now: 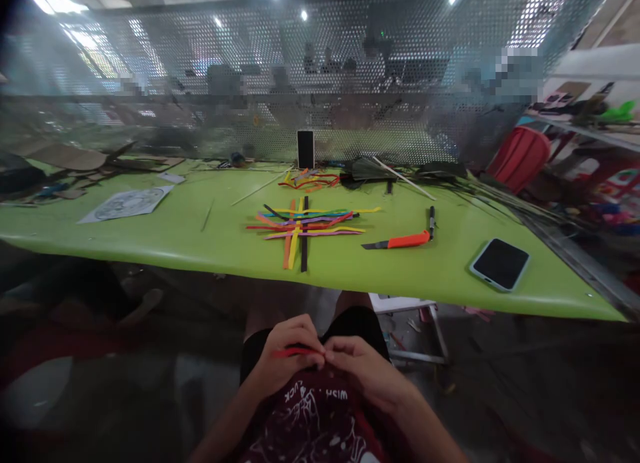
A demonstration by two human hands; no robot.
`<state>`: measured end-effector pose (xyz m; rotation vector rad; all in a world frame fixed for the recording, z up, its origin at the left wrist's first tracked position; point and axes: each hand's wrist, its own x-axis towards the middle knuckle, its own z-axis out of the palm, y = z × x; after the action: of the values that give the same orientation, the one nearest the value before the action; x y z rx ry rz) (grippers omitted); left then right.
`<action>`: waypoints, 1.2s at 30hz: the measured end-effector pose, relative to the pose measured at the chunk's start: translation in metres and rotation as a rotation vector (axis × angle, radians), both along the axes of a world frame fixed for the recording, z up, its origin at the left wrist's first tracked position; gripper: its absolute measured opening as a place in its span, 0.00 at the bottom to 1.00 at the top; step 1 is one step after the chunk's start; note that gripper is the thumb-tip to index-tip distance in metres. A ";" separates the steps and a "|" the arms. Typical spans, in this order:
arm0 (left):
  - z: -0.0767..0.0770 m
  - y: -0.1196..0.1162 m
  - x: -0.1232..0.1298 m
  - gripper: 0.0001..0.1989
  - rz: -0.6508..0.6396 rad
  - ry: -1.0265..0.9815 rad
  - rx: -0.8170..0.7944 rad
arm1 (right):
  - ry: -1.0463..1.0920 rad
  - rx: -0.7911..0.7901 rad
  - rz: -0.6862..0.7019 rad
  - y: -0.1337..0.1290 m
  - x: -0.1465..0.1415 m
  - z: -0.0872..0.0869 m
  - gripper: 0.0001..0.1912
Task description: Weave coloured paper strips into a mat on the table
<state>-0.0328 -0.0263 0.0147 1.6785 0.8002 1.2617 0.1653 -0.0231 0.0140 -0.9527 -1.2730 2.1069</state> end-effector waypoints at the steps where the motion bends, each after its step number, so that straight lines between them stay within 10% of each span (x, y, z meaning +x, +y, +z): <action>1: -0.001 0.000 0.000 0.12 -0.025 -0.020 -0.025 | -0.003 -0.005 -0.027 0.001 0.001 -0.002 0.15; 8: -0.013 -0.005 0.003 0.09 0.016 0.055 -0.394 | -0.304 0.395 -0.150 0.007 0.001 -0.005 0.11; 17: -0.031 -0.001 0.005 0.05 0.020 0.292 -0.164 | -0.788 1.138 -0.185 -0.005 -0.006 -0.023 0.10; 36: -0.026 -0.008 -0.001 0.08 0.148 0.285 0.098 | -0.868 1.427 -0.423 -0.009 -0.029 -0.008 0.15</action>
<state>-0.0337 -0.0339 -0.0114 1.9357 1.0636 1.1909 0.1367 -0.0325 0.0057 -1.1782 -2.1273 0.0782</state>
